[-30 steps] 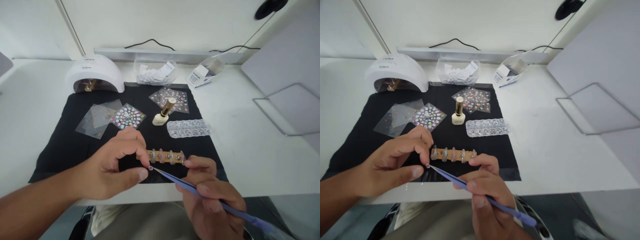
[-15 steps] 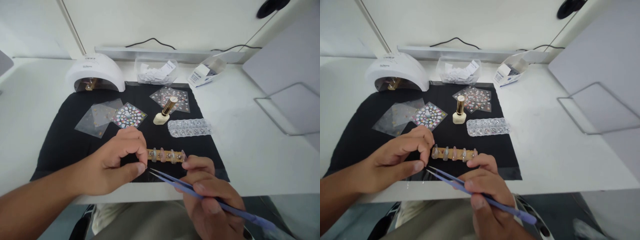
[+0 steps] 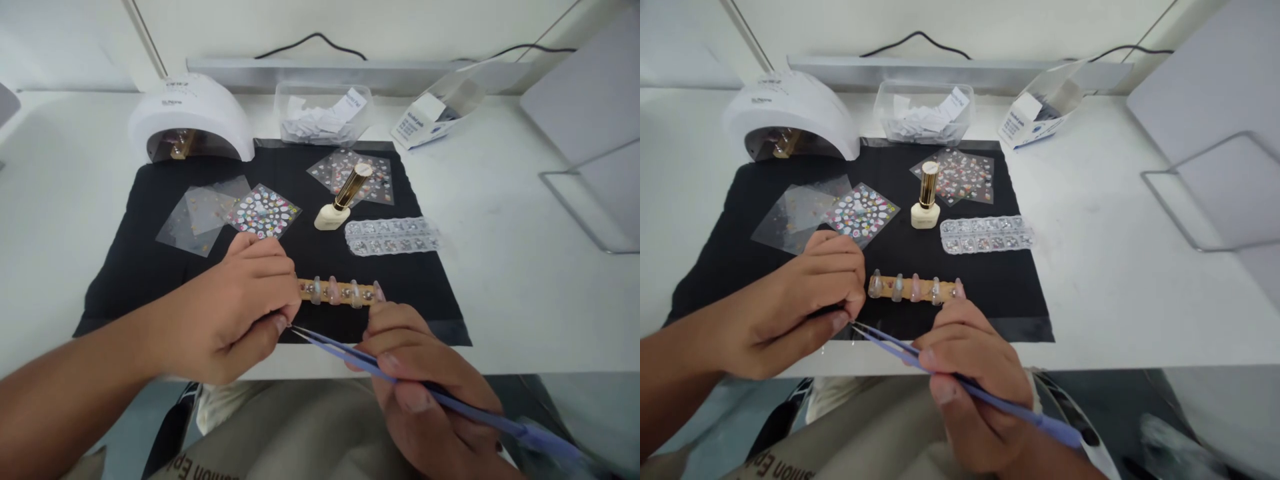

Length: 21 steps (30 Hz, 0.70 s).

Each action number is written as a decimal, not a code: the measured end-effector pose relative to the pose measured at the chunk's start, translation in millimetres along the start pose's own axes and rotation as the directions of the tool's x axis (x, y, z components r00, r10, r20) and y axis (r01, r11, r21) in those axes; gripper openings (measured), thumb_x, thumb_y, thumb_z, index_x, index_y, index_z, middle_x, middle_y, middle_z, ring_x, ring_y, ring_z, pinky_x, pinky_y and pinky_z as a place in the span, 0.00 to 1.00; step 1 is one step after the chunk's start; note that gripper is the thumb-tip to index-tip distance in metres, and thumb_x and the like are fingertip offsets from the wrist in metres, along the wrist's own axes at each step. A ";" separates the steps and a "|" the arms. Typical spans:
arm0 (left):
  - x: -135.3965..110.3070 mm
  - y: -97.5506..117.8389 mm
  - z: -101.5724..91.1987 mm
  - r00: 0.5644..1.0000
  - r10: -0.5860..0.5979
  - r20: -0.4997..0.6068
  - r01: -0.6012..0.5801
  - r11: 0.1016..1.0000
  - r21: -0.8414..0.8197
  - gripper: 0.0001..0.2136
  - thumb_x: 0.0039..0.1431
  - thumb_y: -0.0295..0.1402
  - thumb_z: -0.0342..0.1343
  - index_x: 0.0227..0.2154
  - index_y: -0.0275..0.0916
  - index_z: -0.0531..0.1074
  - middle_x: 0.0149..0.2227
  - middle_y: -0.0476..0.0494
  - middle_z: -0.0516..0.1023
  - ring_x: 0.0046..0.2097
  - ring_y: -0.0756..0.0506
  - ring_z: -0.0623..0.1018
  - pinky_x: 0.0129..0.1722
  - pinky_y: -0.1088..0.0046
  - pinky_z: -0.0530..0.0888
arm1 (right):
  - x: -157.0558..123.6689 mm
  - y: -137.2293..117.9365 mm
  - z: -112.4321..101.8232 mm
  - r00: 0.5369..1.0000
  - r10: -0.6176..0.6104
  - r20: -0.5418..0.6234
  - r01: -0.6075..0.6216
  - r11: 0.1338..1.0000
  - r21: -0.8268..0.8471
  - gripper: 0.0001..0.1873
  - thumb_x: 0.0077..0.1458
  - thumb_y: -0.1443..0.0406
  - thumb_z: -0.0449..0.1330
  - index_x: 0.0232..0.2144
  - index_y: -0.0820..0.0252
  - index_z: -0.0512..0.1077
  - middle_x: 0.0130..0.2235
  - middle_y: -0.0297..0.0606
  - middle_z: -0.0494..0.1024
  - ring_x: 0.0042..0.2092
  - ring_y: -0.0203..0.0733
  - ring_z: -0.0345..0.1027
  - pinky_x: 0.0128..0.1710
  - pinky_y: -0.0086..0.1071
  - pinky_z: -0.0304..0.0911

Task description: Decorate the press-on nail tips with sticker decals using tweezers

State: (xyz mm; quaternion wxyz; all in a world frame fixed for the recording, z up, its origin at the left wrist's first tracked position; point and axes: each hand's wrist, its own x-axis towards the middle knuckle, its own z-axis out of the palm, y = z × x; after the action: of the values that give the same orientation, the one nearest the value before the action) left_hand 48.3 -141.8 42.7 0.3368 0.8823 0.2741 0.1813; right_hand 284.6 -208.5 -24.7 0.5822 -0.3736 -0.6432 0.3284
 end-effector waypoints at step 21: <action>-0.8 -2.9 4.9 0.999 0.046 0.011 -0.047 0.996 0.069 0.06 0.54 0.21 0.46 0.28 0.39 0.63 0.29 0.48 0.68 0.37 0.43 0.66 0.39 0.60 0.57 | 2.4 -2.4 5.7 0.996 -0.058 0.062 0.055 0.997 0.048 0.13 0.62 0.66 0.56 0.45 0.50 0.78 0.28 0.37 0.80 0.29 0.45 0.70 0.33 0.45 0.68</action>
State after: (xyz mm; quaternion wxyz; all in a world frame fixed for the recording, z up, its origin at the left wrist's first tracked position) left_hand 49.0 -142.9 37.2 0.3029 0.9005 0.2581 0.1754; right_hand 278.6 -207.6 -22.0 0.5791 -0.3310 -0.6639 0.3382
